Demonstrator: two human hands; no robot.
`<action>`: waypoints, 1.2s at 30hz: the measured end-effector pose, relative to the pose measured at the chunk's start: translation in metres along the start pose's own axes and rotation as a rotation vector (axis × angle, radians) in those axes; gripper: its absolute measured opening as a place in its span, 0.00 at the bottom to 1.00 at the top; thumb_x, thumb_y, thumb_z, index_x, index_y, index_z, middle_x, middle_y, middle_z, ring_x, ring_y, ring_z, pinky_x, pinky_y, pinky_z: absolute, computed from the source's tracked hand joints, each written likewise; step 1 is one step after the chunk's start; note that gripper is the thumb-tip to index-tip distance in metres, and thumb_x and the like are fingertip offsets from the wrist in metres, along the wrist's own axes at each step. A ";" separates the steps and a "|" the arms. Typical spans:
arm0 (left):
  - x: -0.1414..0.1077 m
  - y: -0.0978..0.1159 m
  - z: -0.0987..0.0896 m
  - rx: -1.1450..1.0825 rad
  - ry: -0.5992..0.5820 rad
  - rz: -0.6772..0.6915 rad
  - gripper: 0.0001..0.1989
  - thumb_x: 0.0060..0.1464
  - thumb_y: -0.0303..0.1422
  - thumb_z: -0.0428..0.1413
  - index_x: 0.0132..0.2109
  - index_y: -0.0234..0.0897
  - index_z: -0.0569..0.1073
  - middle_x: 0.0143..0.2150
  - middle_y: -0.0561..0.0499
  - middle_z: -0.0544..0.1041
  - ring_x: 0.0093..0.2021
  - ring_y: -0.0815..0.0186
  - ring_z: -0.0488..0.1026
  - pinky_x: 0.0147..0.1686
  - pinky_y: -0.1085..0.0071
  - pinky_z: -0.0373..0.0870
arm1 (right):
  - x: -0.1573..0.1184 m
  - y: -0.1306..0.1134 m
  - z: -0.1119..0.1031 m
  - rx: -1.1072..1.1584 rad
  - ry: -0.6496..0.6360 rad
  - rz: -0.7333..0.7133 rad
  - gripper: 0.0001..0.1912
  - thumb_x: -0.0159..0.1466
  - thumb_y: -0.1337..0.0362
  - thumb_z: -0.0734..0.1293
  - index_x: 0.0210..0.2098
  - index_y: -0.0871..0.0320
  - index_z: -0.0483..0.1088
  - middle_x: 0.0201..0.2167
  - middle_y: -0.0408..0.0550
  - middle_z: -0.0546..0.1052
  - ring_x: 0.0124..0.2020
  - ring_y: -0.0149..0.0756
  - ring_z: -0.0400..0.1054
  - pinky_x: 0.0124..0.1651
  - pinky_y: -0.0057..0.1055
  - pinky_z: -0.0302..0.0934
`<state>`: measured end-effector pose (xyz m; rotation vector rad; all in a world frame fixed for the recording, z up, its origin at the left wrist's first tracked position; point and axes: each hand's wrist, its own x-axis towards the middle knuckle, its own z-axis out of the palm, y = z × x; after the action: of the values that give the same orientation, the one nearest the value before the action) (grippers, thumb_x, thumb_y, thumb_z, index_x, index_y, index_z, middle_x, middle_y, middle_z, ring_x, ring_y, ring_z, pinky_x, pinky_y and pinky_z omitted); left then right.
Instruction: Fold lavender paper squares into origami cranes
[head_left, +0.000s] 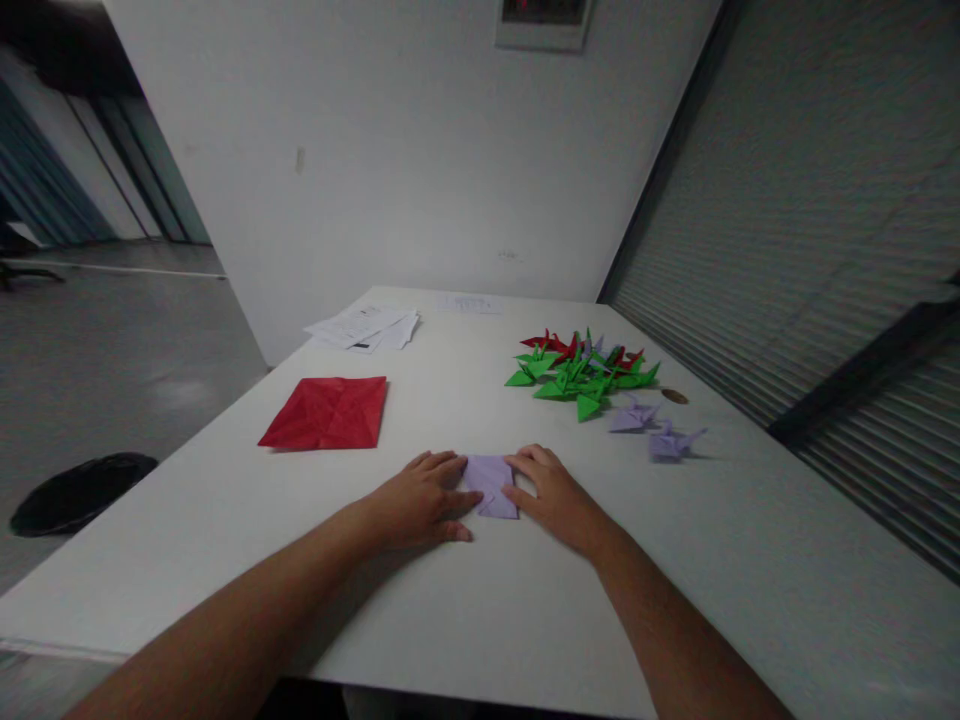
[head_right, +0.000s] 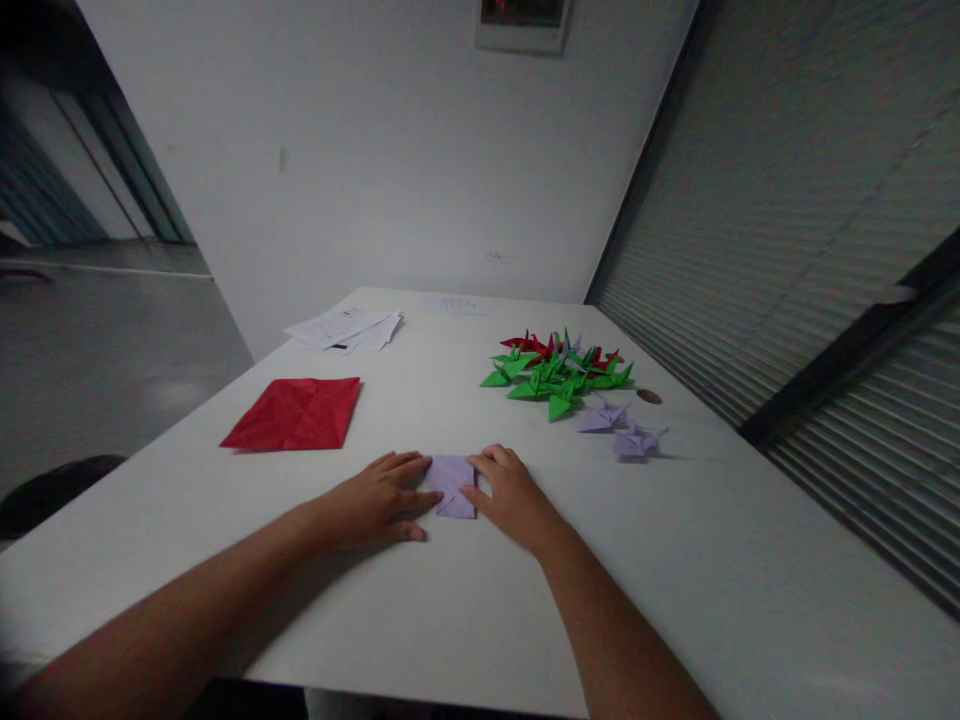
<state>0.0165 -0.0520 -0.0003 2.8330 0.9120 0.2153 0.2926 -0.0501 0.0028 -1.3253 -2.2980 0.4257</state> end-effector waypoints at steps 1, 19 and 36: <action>0.000 0.001 -0.001 -0.013 -0.010 0.004 0.33 0.61 0.59 0.49 0.68 0.52 0.66 0.73 0.35 0.57 0.71 0.35 0.55 0.64 0.36 0.55 | 0.001 0.003 0.003 -0.004 0.002 0.007 0.20 0.66 0.62 0.69 0.57 0.60 0.73 0.51 0.57 0.74 0.53 0.47 0.66 0.61 0.44 0.60; -0.001 0.006 -0.001 -0.043 -0.006 0.048 0.33 0.60 0.60 0.48 0.68 0.57 0.64 0.73 0.39 0.56 0.70 0.35 0.55 0.63 0.31 0.50 | 0.003 0.008 0.005 -0.068 0.107 -0.100 0.14 0.59 0.68 0.74 0.45 0.58 0.76 0.41 0.51 0.77 0.46 0.45 0.68 0.52 0.42 0.64; -0.002 0.007 -0.002 -0.020 0.004 0.054 0.32 0.61 0.59 0.49 0.68 0.57 0.64 0.72 0.40 0.59 0.69 0.36 0.56 0.63 0.32 0.51 | 0.004 -0.004 0.012 0.135 0.085 0.113 0.21 0.56 0.73 0.72 0.49 0.59 0.74 0.44 0.53 0.80 0.43 0.42 0.74 0.47 0.37 0.67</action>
<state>0.0190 -0.0585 0.0026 2.8420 0.8293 0.2349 0.2817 -0.0487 -0.0050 -1.3821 -2.0934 0.5409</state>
